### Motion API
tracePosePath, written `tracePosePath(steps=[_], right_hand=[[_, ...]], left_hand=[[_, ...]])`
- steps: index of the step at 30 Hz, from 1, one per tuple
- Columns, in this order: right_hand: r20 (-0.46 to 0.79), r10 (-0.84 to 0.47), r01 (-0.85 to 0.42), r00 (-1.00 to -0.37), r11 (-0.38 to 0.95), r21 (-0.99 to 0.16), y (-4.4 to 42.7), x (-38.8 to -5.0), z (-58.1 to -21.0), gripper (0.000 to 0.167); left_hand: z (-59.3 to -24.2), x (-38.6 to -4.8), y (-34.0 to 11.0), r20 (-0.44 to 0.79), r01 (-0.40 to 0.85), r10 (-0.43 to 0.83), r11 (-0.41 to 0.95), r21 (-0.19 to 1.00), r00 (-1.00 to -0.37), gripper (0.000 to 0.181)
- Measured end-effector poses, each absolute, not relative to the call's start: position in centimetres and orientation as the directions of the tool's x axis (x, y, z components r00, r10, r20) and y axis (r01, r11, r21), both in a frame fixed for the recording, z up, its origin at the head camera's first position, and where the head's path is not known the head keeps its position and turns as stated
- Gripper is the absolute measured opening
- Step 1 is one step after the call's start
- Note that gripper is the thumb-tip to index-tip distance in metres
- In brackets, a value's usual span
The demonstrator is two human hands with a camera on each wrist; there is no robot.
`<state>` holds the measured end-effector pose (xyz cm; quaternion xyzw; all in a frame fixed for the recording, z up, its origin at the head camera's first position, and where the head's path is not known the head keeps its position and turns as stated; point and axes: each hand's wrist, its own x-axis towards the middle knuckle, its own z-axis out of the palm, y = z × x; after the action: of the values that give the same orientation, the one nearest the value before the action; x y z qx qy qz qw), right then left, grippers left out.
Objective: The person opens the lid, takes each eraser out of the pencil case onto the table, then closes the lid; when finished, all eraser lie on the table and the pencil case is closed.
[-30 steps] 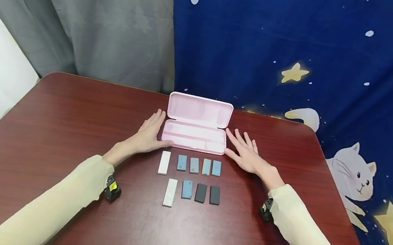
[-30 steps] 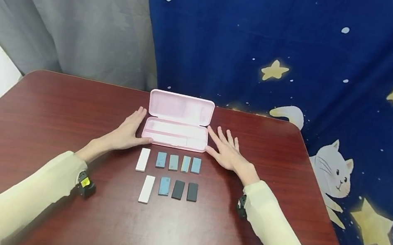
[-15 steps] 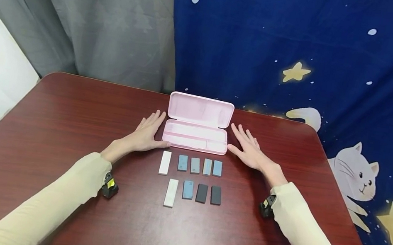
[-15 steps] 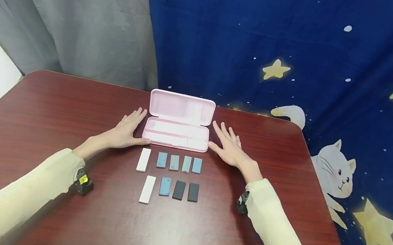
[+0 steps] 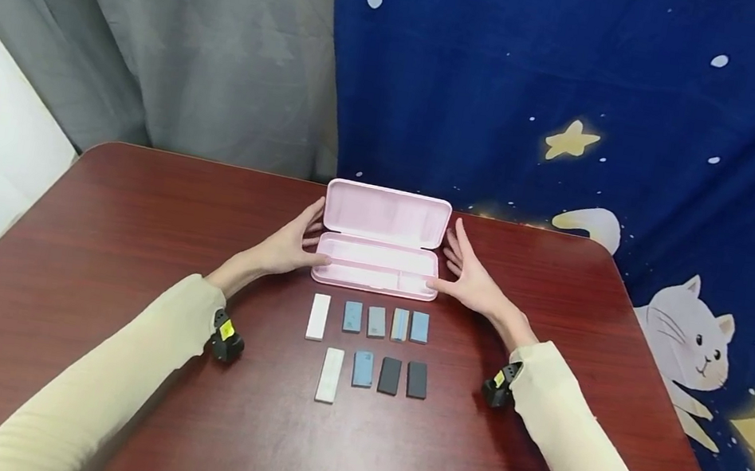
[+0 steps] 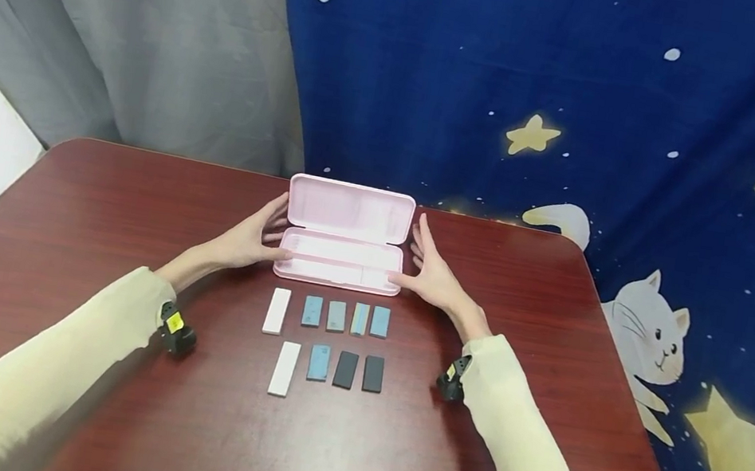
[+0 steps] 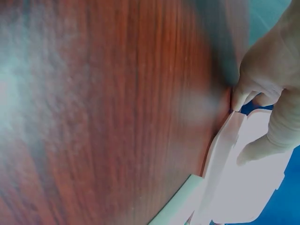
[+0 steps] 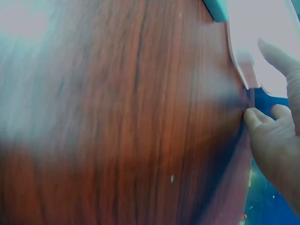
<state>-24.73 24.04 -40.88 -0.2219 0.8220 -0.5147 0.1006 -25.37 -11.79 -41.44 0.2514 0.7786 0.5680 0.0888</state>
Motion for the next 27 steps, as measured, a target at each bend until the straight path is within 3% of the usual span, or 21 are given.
tracePosePath(steps=[4,9,16,21,27], right_hand=[[0.095,-0.449,-0.264,-0.889,0.331,-0.906,23.3,-24.8,-40.9,0.103],[0.134,-0.436,-0.296,-0.89,0.328,-0.897,22.9,-24.7,-41.0,0.1],[0.169,-0.378,-0.326,-0.91,0.404,-0.855,22.5,-24.4,-41.3,0.098],[0.204,-0.382,-0.377,-0.902,0.461,-0.804,22.7,-24.2,-41.5,0.078],[0.229,-0.496,-0.496,-0.838,0.514,-0.7,23.2,-24.0,-41.4,0.06]], left_hand=[[-41.8,-25.6,-11.7,0.19,0.31,0.496,0.17,0.935,-0.847,0.096],[-42.1,-25.6,-11.6,0.201,0.324,0.474,0.194,0.926,-0.857,0.093],[-42.2,-25.4,-11.5,0.226,0.35,0.434,0.229,0.908,-0.872,0.083],[-42.2,-25.3,-11.2,0.314,0.472,0.463,0.276,0.838,-0.829,0.074],[-41.9,-24.8,-11.4,0.391,0.622,0.526,0.387,0.681,-0.756,0.057]])
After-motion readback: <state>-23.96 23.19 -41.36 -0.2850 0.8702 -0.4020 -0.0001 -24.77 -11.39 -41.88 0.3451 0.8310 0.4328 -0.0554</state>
